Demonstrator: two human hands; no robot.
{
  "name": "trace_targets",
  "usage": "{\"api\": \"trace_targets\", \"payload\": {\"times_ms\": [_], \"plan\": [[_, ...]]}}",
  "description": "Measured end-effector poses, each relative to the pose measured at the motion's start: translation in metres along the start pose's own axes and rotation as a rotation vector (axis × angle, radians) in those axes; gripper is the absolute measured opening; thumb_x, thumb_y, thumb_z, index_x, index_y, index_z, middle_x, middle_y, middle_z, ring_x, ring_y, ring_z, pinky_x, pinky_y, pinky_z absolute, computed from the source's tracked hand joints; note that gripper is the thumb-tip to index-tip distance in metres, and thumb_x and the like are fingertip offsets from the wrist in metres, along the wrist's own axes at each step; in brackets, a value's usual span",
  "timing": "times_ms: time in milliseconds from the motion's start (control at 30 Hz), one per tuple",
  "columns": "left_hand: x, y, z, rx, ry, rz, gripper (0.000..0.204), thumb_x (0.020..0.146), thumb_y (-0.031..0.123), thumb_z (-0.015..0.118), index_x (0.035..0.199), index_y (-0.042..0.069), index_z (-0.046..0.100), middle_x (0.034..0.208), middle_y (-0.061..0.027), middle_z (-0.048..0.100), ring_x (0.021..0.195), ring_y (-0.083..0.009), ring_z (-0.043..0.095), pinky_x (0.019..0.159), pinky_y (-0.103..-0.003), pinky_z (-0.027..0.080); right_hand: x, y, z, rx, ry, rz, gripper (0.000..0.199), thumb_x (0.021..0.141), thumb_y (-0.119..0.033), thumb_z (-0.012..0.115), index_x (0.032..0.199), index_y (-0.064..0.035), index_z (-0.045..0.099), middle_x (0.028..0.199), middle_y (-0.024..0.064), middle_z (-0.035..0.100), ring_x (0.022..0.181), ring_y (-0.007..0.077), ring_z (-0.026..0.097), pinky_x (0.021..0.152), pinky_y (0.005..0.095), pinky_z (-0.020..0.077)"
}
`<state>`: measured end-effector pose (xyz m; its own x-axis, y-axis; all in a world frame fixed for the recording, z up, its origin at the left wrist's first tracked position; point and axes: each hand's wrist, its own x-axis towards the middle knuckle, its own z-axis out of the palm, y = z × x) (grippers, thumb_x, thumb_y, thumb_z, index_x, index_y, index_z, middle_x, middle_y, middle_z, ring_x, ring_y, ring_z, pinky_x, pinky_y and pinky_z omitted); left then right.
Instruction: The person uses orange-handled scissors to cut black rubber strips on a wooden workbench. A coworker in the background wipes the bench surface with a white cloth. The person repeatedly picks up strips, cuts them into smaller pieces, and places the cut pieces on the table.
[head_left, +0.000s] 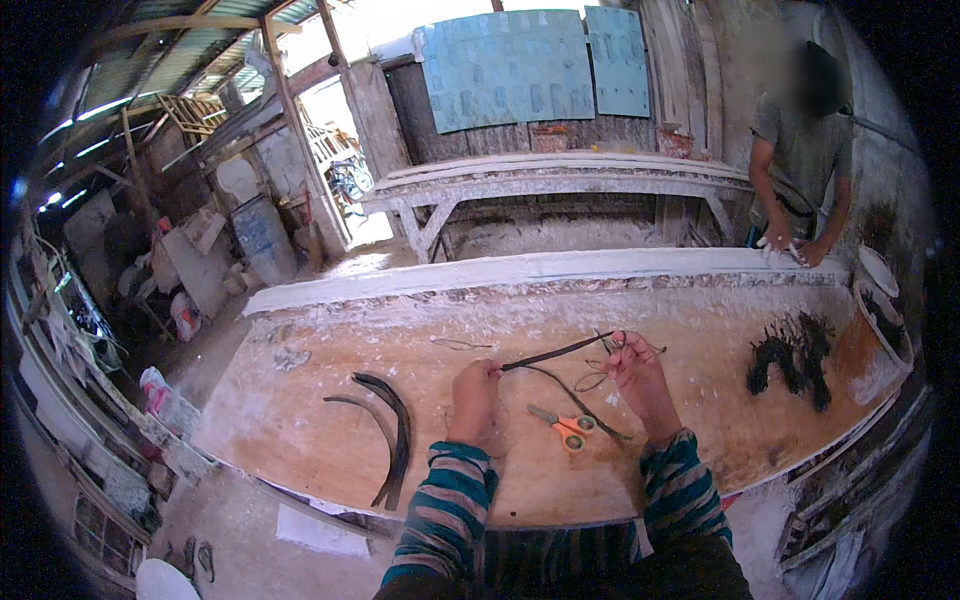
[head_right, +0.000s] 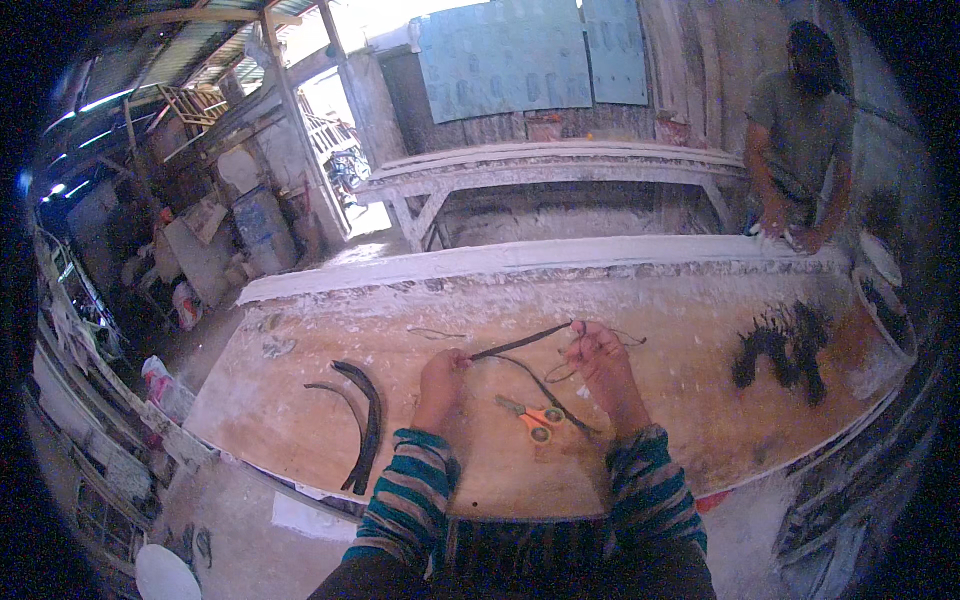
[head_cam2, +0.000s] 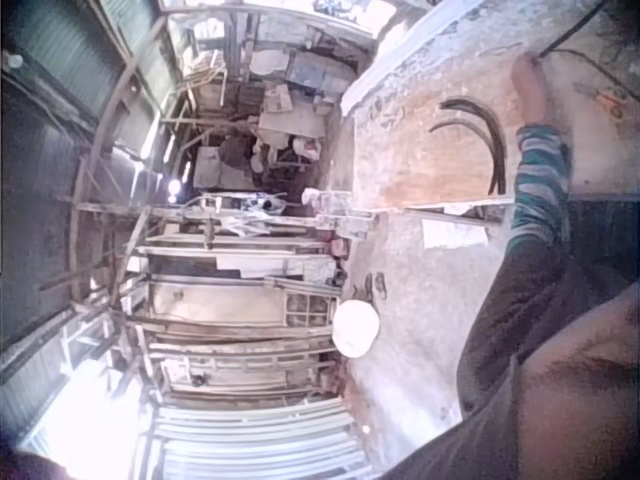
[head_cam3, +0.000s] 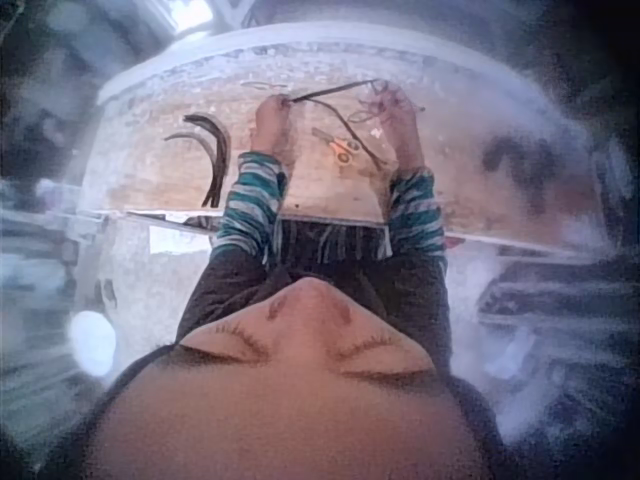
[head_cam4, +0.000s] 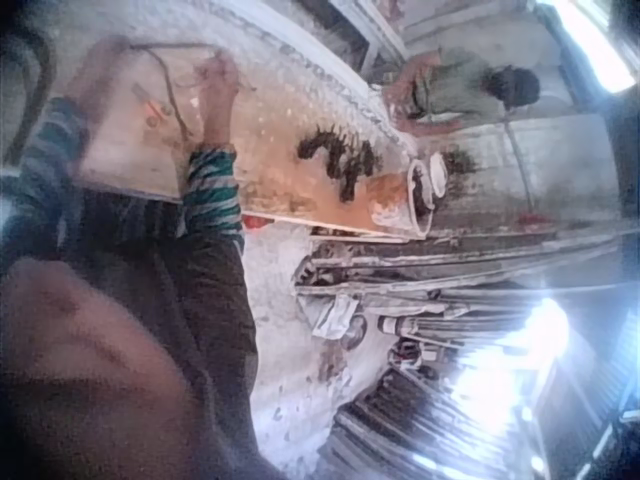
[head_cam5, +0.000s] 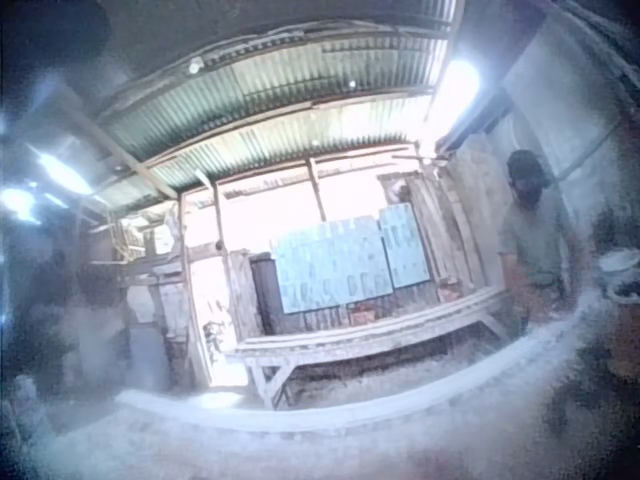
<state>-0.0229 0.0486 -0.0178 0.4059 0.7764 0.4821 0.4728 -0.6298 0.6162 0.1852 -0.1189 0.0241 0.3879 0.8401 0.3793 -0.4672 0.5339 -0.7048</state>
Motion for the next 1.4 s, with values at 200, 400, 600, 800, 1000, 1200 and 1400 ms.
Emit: {"api": "trace_targets", "payload": {"times_ms": [200,400,600,800,1000,1200,1400], "plan": [[0.003,0.003,0.005,-0.428,-0.048,-0.089,0.014,0.08,0.017,0.061,0.084,0.003,0.064,0.071,-0.0053,0.061,0.063,-0.0145,0.055,0.058,-0.028,0.043,-0.002,0.002,0.011,-0.271,-0.039,0.1,0.02,0.085,-0.015,0.057,0.101,-0.0029,0.054,0.08,0.0023,0.058,0.074,0.0123,0.057,0.071,0.0276,0.0466],[-0.008,0.035,0.017,-0.873,-0.374,-0.358,0.01,0.08,0.014,0.063,0.084,0.005,0.064,0.068,0.0024,0.057,0.056,-0.0037,0.046,0.049,-0.018,0.035,-0.009,0.037,0.012,-0.635,0.007,0.247,0.011,0.083,-0.012,0.059,0.088,-0.003,0.059,0.08,0.0008,0.059,0.073,0.0083,0.054,0.066,0.0228,0.0432],[-0.021,0.053,0.02,-1.041,-0.438,-0.35,0.016,0.08,0.022,0.065,0.087,0.008,0.063,0.071,0.0041,0.058,0.058,-0.0032,0.049,0.049,-0.017,0.037,-0.01,0.047,0.017,-0.779,0.001,0.243,0.007,0.082,-0.009,0.06,0.082,-0.0018,0.06,0.077,-0.0011,0.059,0.07,0.0051,0.051,0.063,0.0201,0.0409],[-0.021,0.055,0.019,-1.03,-0.46,-0.34,0.014,0.081,0.014,0.062,0.09,0.003,0.062,0.077,0.0001,0.061,0.067,-0.0053,0.055,0.053,-0.019,0.043,-0.01,0.052,0.008,-0.732,0.02,0.233,0.015,0.08,-0.016,0.062,0.085,-0.0017,0.063,0.077,0.0008,0.061,0.068,0.0073,0.052,0.061,0.0227,0.0412],[-0.021,0.056,0.019,-1.051,-0.466,-0.353,0.014,0.081,0.011,0.062,0.091,0.001,0.062,0.079,-0.0005,0.062,0.066,-0.0058,0.055,0.055,-0.019,0.044,-0.01,0.051,0.01,-0.752,0.038,0.232,0.013,0.078,-0.014,0.064,0.083,-0.0015,0.063,0.075,0.001,0.061,0.066,0.0079,0.052,0.06,0.0229,0.0413],[-0.021,0.053,0.021,-0.906,-0.429,-0.271,0.013,0.081,0.01,0.063,0.09,0.002,0.063,0.078,-0.0011,0.062,0.065,-0.0061,0.054,0.053,-0.02,0.044,-0.01,0.049,0.01,-0.775,0.034,0.198,0.011,0.076,-0.012,0.064,0.081,-0.0014,0.063,0.074,0.0014,0.061,0.067,0.0081,0.053,0.061,0.023,0.0419],[-0.021,0.049,0.026,-1.004,-0.442,-0.262,0.013,0.082,0.014,0.062,0.089,0.004,0.063,0.075,0.0005,0.061,0.062,-0.0061,0.053,0.056,-0.02,0.043,-0.009,0.052,0.007,-0.727,-0.025,0.187,0.01,0.076,-0.011,0.064,0.08,-0.0017,0.063,0.072,0.0011,0.061,0.066,0.008,0.053,0.061,0.0228,0.0417]]}}
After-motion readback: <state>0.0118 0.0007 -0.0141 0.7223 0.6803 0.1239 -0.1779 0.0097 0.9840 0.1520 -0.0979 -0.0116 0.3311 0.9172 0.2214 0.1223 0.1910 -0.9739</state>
